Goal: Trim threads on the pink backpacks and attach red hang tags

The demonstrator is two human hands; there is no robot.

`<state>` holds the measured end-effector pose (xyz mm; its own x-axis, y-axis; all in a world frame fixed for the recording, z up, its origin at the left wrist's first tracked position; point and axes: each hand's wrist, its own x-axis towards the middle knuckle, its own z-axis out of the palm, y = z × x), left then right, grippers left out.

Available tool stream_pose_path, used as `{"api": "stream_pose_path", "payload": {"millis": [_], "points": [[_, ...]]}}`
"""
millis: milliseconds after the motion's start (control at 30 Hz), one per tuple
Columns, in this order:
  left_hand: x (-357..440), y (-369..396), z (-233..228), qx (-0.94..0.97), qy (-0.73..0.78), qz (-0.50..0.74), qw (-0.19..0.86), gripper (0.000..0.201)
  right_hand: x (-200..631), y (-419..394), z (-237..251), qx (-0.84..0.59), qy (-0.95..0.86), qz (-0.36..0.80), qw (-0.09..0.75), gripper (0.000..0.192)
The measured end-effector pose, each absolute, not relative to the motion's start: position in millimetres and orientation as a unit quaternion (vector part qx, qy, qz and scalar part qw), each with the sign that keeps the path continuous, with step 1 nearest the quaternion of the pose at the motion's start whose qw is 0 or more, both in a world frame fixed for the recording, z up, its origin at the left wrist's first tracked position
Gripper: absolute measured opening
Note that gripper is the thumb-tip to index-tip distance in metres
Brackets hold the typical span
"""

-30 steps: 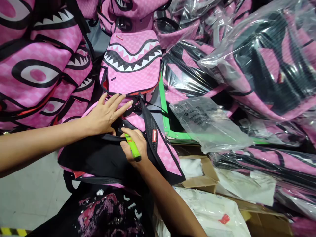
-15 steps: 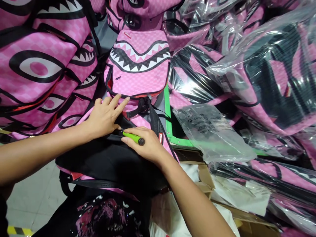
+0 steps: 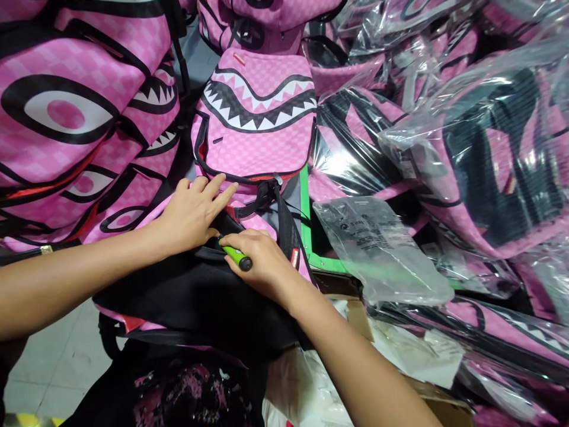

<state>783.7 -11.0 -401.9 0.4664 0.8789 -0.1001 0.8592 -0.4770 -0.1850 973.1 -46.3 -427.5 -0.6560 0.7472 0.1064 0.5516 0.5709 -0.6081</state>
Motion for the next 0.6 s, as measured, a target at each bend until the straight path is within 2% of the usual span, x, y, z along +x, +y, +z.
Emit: {"api": "stream_pose_path", "payload": {"millis": [133, 300, 433, 600], "points": [[782.7, -10.6, -401.2, -0.860, -0.500, 0.095, 0.046, 0.092, 970.8, -43.4, -421.5, -0.366, -0.883, 0.255, 0.146, 0.023], [781.2, -11.0, -401.0, -0.857, -0.507, 0.081, 0.035, 0.085, 967.7, -43.1, -418.7, -0.354, -0.891, 0.250, 0.137, 0.028], [779.8, -10.7, -401.5, -0.858, -0.507, 0.077, 0.030, 0.088, 966.6, -43.1, -420.0, -0.361, -0.886, 0.257, 0.138, 0.030], [779.6, -9.9, -402.5, -0.858, -0.508, 0.071, 0.025, 0.088, 964.0, -50.0, -421.6, -0.431, -0.856, 0.245, 0.145, 0.023]]}}
